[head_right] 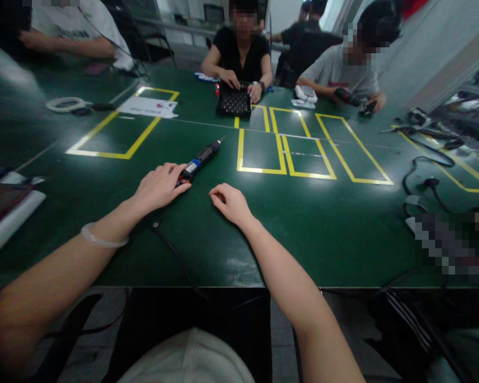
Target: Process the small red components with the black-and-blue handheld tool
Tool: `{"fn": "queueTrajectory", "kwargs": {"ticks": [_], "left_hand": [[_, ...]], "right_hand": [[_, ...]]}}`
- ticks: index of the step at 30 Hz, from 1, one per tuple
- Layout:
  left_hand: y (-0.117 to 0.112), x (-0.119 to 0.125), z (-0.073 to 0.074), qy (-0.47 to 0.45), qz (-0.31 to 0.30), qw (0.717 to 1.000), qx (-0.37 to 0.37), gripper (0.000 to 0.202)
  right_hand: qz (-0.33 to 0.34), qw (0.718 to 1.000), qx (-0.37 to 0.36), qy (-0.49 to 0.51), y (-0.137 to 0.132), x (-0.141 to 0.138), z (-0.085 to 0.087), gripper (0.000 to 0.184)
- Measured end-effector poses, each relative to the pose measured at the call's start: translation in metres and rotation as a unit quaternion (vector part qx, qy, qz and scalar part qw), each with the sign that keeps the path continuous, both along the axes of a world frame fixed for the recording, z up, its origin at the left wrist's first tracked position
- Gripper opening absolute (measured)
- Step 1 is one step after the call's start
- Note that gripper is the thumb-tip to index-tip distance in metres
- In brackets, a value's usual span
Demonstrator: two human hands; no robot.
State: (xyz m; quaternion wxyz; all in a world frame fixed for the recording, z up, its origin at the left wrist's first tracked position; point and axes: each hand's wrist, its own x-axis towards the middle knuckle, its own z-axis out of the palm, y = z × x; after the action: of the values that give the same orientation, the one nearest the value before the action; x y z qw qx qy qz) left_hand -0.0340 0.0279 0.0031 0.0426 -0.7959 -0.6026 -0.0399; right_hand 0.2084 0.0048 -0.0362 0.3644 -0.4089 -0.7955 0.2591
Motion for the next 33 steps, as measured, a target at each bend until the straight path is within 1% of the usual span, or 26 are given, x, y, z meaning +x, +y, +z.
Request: {"fn": "queueTrajectory", "kwargs": {"ticks": [4,8,10,13,17,21,24,26,33], "left_hand": [[0.022,-0.032,-0.001,-0.006,0.059,0.998,-0.014,0.065],[0.04,-0.067,-0.001,-0.053,0.118,0.991,-0.017,0.067],[0.047,-0.084,-0.001,-0.074,0.147,0.986,-0.017,0.067],[0.054,-0.108,0.0,-0.077,0.18,0.981,-0.014,0.067],[0.059,-0.131,-0.003,-0.089,0.216,0.972,0.0,0.065],[0.059,-0.138,-0.007,-0.112,0.222,0.968,0.036,0.063],[0.057,-0.134,-0.007,-0.122,0.212,0.967,0.073,0.064],[0.055,-0.131,-0.007,-0.109,0.212,0.967,0.087,0.065],[0.054,-0.128,-0.007,-0.051,0.222,0.97,0.08,0.05]], "right_hand": [[-0.002,1.0,-0.001,-0.005,0.001,0.0,-0.001,0.014],[-0.004,1.0,-0.006,-0.012,0.0,0.0,0.0,0.014],[-0.002,1.0,-0.007,-0.011,0.0,0.0,0.0,0.013],[0.0,1.0,-0.007,-0.012,0.0,0.0,0.0,0.014],[0.005,1.0,-0.005,-0.009,0.0,0.0,0.0,0.014],[0.006,1.0,-0.008,-0.011,-0.001,-0.001,0.001,0.014],[0.007,1.0,-0.008,-0.01,-0.001,-0.001,0.001,0.014],[0.008,1.0,-0.006,-0.009,-0.001,-0.002,0.001,0.014],[0.015,1.0,-0.003,-0.012,-0.001,-0.002,0.0,0.015]]}}
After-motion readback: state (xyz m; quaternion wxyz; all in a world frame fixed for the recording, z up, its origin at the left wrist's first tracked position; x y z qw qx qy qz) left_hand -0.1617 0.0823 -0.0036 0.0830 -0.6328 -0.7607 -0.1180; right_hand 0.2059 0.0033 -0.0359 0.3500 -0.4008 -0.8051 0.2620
